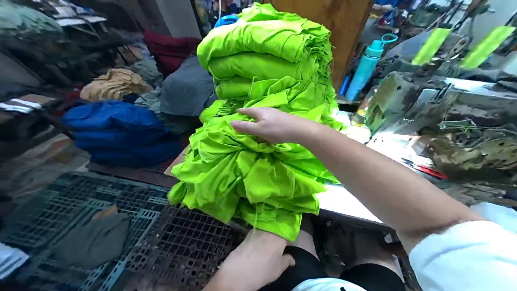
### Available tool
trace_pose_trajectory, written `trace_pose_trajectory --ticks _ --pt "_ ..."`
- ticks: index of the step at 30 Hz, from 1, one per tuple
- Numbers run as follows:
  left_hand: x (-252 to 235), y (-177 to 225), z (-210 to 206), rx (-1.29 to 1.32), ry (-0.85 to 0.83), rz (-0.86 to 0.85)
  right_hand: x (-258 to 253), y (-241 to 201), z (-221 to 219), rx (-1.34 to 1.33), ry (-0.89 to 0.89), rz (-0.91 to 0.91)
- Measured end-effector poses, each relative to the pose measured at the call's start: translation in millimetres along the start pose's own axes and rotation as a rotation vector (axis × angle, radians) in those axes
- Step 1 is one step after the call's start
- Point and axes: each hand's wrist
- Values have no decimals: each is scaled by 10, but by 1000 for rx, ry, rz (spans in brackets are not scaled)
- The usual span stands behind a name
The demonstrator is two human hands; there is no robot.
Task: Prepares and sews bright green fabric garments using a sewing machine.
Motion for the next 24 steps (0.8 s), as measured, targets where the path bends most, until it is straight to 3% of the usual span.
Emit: trace_pose_trajectory --ticks 1,3,4,6,9,12,15,19,24 --pt "104 -137 -13 32 33 -188 101 109 25 70 80 29" --pt "116 -499 -237 284 395 -662 331 406 43 245 220 -34" --pt "83 -517 -258 370 621 -768 424 573 21 296 254 -121" --pt "-42 -471 -112 239 1050 -624 518 886 -59 280 256 -312" --pt "-426 -662 275 -4 1346 -238 571 1153 -157 226 380 -358" --pt "-712 -1143 584 -147 1384 18 635 1224 -199 302 597 -229" --pt "-806 -1516 672 -117 1341 18 500 1415 -311 386 433 -371" --pt "-797 -1478 534 -174 1383 -39 219 1511 -149 374 244 -473" --pt "-759 -1353 431 -219 1382 -19 61 1235 519 387 254 -448"
Point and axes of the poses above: each hand's wrist, its own x-axis away from the middle knuckle, its own z-axis out of the back of the hand, y = z × x, and after that the axes turned 1 degree about y, right-handed
